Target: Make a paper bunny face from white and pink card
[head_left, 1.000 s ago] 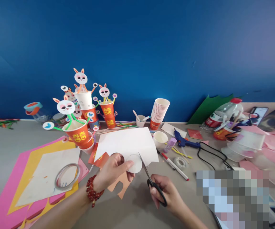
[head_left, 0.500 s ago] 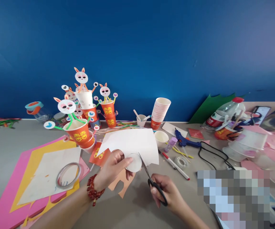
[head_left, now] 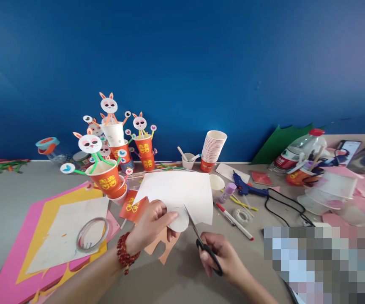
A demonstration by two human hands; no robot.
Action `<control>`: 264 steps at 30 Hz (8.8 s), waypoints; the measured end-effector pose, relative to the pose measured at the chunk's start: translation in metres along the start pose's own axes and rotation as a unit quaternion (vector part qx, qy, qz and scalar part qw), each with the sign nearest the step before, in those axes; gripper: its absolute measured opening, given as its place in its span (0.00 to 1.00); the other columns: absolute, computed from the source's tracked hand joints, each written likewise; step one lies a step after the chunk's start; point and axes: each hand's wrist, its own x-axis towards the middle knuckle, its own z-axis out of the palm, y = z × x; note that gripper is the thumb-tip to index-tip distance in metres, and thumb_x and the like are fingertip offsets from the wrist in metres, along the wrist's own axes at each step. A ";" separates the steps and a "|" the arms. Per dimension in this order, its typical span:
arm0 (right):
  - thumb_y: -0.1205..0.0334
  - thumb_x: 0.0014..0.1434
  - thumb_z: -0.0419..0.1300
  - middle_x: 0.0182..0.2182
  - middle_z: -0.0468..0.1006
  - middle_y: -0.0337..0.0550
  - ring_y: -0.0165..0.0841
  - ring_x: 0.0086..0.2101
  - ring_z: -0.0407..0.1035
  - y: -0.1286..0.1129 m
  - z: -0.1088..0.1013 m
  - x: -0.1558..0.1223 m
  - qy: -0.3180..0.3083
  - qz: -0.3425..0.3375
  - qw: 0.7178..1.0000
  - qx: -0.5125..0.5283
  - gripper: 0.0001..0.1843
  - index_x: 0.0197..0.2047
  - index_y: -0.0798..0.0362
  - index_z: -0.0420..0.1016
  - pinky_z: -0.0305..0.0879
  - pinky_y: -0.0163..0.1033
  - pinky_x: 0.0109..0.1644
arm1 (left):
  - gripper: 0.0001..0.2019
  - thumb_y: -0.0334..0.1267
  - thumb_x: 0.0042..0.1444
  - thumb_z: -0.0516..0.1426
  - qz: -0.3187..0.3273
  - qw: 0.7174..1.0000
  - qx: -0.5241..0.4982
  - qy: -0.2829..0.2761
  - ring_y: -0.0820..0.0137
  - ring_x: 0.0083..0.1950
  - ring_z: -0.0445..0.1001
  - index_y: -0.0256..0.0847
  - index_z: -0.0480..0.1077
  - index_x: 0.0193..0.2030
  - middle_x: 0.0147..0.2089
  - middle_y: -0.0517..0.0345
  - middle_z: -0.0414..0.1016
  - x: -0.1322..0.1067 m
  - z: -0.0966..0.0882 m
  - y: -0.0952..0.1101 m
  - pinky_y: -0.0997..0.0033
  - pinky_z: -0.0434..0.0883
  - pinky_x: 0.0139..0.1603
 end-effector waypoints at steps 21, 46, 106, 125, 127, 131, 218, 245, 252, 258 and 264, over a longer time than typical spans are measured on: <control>0.30 0.53 0.59 0.13 0.69 0.37 0.26 0.15 0.57 -0.004 0.000 -0.002 -0.005 -0.032 0.999 -0.021 0.31 0.24 0.50 0.59 0.48 0.32 0.21 | 0.17 0.45 0.60 0.56 -0.012 1.000 0.014 -0.013 0.74 0.17 0.71 0.34 0.70 0.25 0.20 0.57 0.73 -0.001 0.004 -0.002 0.79 0.66 0.19; 0.29 0.51 0.59 0.13 0.68 0.36 0.25 0.14 0.58 -0.002 -0.001 -0.001 -0.008 -0.025 0.999 -0.042 0.32 0.23 0.50 0.59 0.49 0.31 0.20 | 0.15 0.47 0.60 0.57 -0.012 0.999 0.012 -0.036 0.73 0.18 0.70 0.36 0.70 0.29 0.20 0.58 0.74 0.000 -0.004 -0.001 0.77 0.67 0.18; 0.31 0.49 0.62 0.12 0.64 0.34 0.24 0.13 0.54 0.000 -0.003 0.000 -0.005 0.005 0.998 -0.060 0.31 0.22 0.51 0.60 0.46 0.31 0.19 | 0.14 0.45 0.58 0.57 -0.033 0.998 0.051 -0.009 0.77 0.18 0.71 0.37 0.64 0.30 0.23 0.62 0.69 0.000 -0.010 0.003 0.84 0.64 0.15; 0.32 0.47 0.64 0.13 0.67 0.35 0.23 0.14 0.57 -0.001 0.000 -0.001 -0.021 0.032 0.998 -0.040 0.32 0.21 0.52 0.60 0.47 0.30 0.19 | 0.12 0.44 0.59 0.55 -0.055 0.991 0.116 -0.028 0.77 0.20 0.71 0.39 0.61 0.29 0.24 0.64 0.69 -0.003 -0.013 0.002 0.83 0.63 0.16; 0.30 0.46 0.63 0.13 0.67 0.36 0.23 0.14 0.56 -0.002 0.000 -0.001 -0.022 0.033 0.998 -0.042 0.33 0.20 0.52 0.60 0.47 0.30 0.19 | 0.13 0.44 0.59 0.55 -0.050 0.991 0.122 -0.027 0.77 0.20 0.71 0.40 0.60 0.28 0.25 0.64 0.69 -0.004 -0.013 0.001 0.83 0.62 0.16; 0.30 0.45 0.64 0.12 0.66 0.34 0.23 0.14 0.56 0.001 -0.001 -0.001 -0.023 0.046 0.998 -0.037 0.33 0.19 0.52 0.59 0.46 0.30 0.19 | 0.13 0.44 0.59 0.55 -0.056 0.990 0.130 -0.029 0.77 0.19 0.71 0.40 0.59 0.28 0.24 0.65 0.67 -0.003 -0.013 0.003 0.83 0.62 0.16; 0.32 0.55 0.59 0.32 0.79 0.49 0.23 0.20 0.62 -0.006 0.001 -0.002 -0.180 0.007 0.980 0.079 0.33 0.42 0.58 0.68 0.59 0.27 0.22 | 0.18 0.43 0.63 0.51 0.124 0.950 0.262 -0.114 0.73 0.30 0.53 0.41 0.50 0.24 0.28 0.64 0.52 0.002 -0.026 0.015 0.73 0.54 0.30; 0.34 0.58 0.57 0.40 0.75 0.49 0.32 0.33 0.68 -0.001 0.005 -0.004 -0.104 -0.080 0.991 -0.006 0.31 0.47 0.56 0.67 0.64 0.36 0.36 | 0.10 0.42 0.63 0.55 0.114 0.991 -0.012 0.064 0.70 0.38 0.69 0.38 0.70 0.36 0.35 0.56 0.71 0.001 0.015 -0.019 0.72 0.67 0.41; 0.33 0.59 0.55 0.39 0.77 0.52 0.31 0.28 0.71 0.001 0.007 -0.005 -0.194 -0.047 0.976 0.081 0.33 0.48 0.56 0.65 0.66 0.37 0.33 | 0.11 0.36 0.65 0.50 0.223 0.935 0.266 0.077 0.72 0.32 0.63 0.41 0.60 0.30 0.31 0.60 0.64 -0.004 -0.001 -0.011 0.74 0.62 0.33; 0.35 0.58 0.58 0.40 0.73 0.47 0.32 0.32 0.68 -0.003 0.008 -0.005 -0.135 -0.057 0.989 0.004 0.32 0.50 0.55 0.66 0.64 0.36 0.35 | 0.08 0.36 0.65 0.50 0.254 0.914 0.312 0.062 0.67 0.40 0.69 0.41 0.64 0.34 0.37 0.53 0.71 -0.008 0.001 -0.005 0.70 0.66 0.42; 0.34 0.60 0.55 0.27 0.67 0.37 0.29 0.27 0.61 0.001 0.007 0.001 -0.040 -0.079 0.991 -0.098 0.30 0.46 0.55 0.65 0.59 0.33 0.31 | 0.13 0.45 0.65 0.51 0.081 0.984 0.159 0.022 0.72 0.24 0.71 0.40 0.62 0.32 0.26 0.60 0.68 -0.011 0.001 0.006 0.75 0.65 0.24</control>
